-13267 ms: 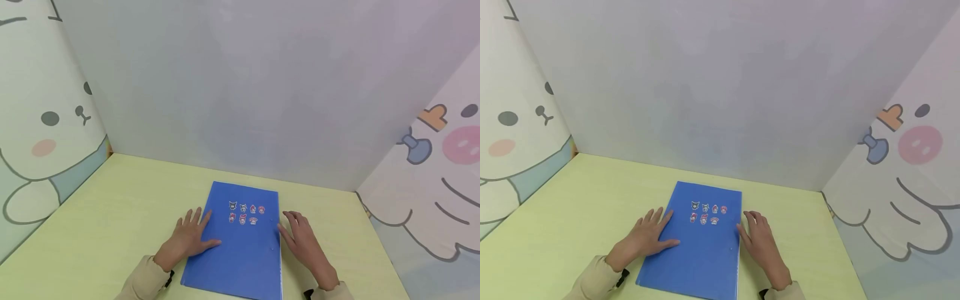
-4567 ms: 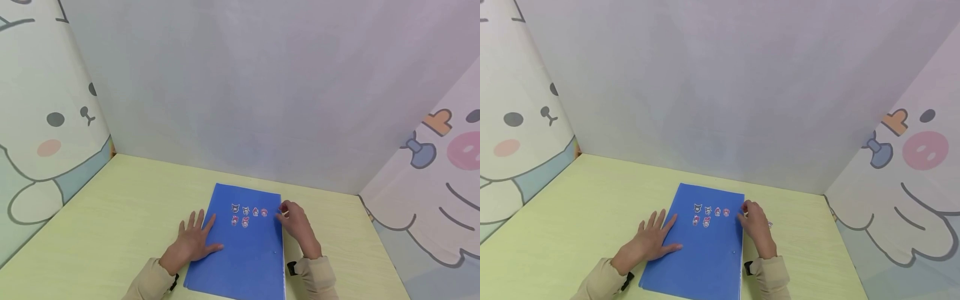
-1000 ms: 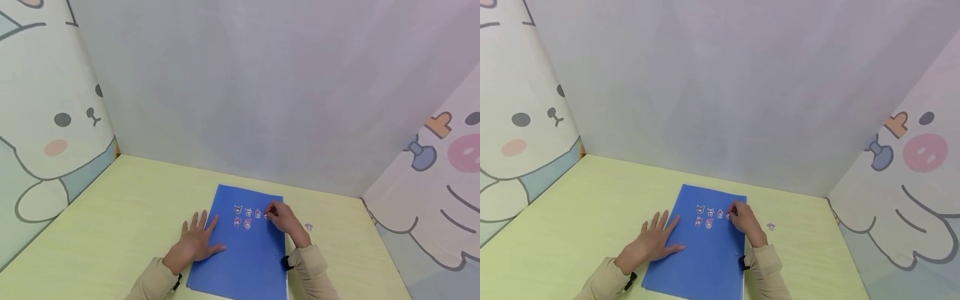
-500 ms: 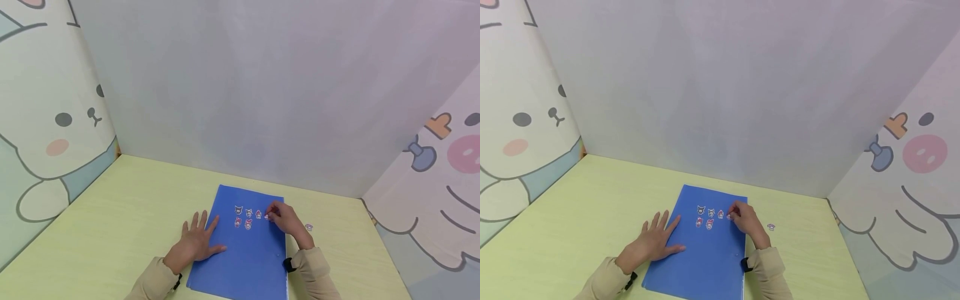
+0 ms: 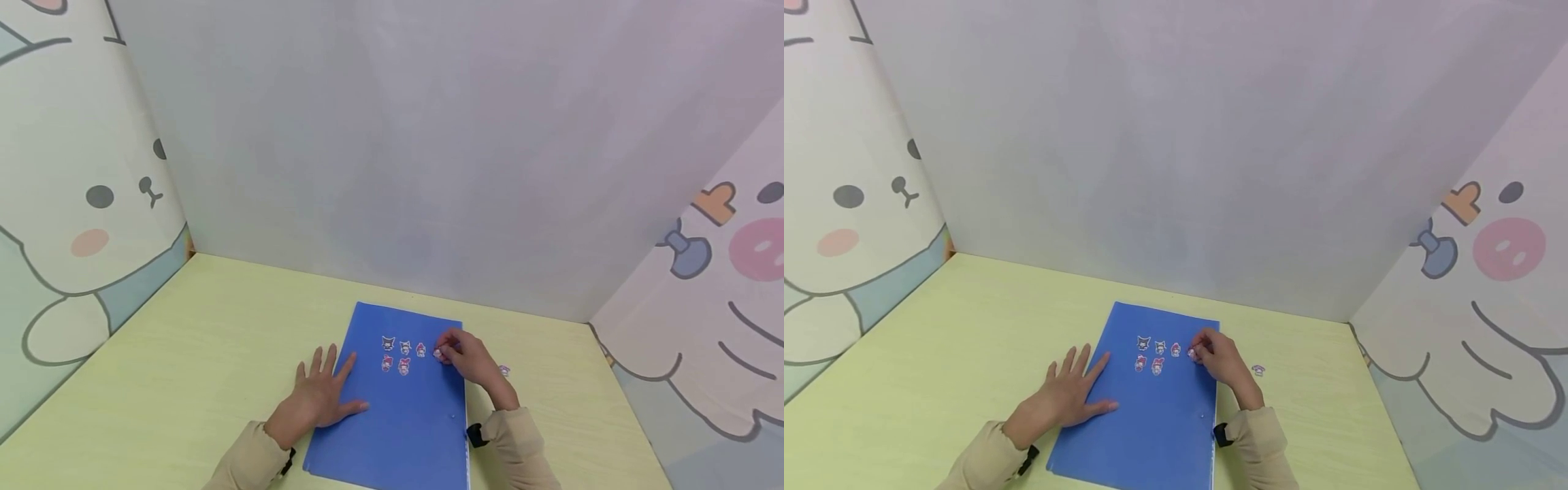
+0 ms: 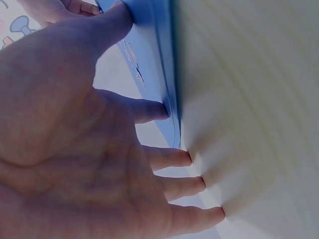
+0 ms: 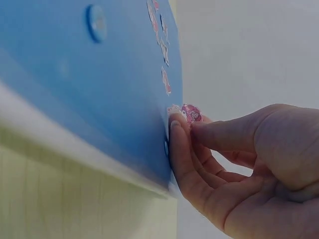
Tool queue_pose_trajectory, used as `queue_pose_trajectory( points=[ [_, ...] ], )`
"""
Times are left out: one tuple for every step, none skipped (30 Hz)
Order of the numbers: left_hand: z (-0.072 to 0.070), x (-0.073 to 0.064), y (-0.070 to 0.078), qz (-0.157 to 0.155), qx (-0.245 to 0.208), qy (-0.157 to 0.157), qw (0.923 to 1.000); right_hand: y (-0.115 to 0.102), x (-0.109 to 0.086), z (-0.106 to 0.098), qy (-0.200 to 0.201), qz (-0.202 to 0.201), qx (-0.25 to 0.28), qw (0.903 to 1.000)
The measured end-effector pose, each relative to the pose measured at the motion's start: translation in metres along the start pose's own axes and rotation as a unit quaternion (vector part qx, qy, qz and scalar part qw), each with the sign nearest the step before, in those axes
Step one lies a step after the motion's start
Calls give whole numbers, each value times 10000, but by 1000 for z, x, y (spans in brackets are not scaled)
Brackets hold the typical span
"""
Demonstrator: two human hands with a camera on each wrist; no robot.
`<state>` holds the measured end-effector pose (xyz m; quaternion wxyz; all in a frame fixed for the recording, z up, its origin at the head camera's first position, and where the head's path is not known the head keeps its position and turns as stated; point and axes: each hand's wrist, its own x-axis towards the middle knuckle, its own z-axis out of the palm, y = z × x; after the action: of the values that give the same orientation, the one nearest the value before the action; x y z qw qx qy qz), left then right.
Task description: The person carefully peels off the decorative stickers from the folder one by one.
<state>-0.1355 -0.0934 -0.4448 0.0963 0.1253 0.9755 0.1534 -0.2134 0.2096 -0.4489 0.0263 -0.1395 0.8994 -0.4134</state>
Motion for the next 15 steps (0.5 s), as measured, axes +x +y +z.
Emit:
queue_pose_trajectory(
  points=[
    [0, 0, 0, 0, 8, 0, 10000, 1, -1, -1, -24, -14, 43, 10000],
    [0, 0, 0, 1, 22, 6, 10000, 2, -2, -2, -51, -38, 90, 9999],
    [1, 1, 0, 4, 33, 9, 10000, 3, -4, -3, -60, -79, 146, 9998],
    [1, 1, 0, 5, 36, 8, 10000, 4, -5, -4, -75, -90, 194, 9997],
    [1, 1, -1, 2, 39, 8, 10000, 5, -6, -5, -79, -89, 238, 9996],
    [1, 1, -1, 1, 45, 12, 10000, 5, -8, -6, -77, -99, 279, 9995],
    [1, 1, -1, 1, 45, 13, 10000, 6, -9, -7, -76, -110, 315, 9994],
    [1, 1, -1, -1, 43, 14, 10000, 7, -10, -8, -82, -126, 352, 9993],
    [1, 1, 0, -1, 36, 14, 10000, 8, -11, -9, -77, -129, 386, 9991],
    [1, 1, 0, -6, 31, 10, 10000, 9, -12, -10, -75, -88, 410, 9991],
    [1, 1, 0, -12, 30, 8, 10000, 10, -13, -11, -64, -79, 436, 9990],
    [1, 1, 0, -13, 24, 3, 10000, 11, -14, -12, -56, -60, 473, 9988],
    [1, 1, 0, -15, 21, 1, 10000, 11, -15, -13, -41, -32, 503, 9987],
    [1, 1, 0, -19, 18, -3, 10000, 12, -16, -14, -17, -6, 539, 9985],
    [1, 2, 0, -20, 13, 0, 10000, 12, -17, -15, 6, 21, 584, 9983]
  ],
)
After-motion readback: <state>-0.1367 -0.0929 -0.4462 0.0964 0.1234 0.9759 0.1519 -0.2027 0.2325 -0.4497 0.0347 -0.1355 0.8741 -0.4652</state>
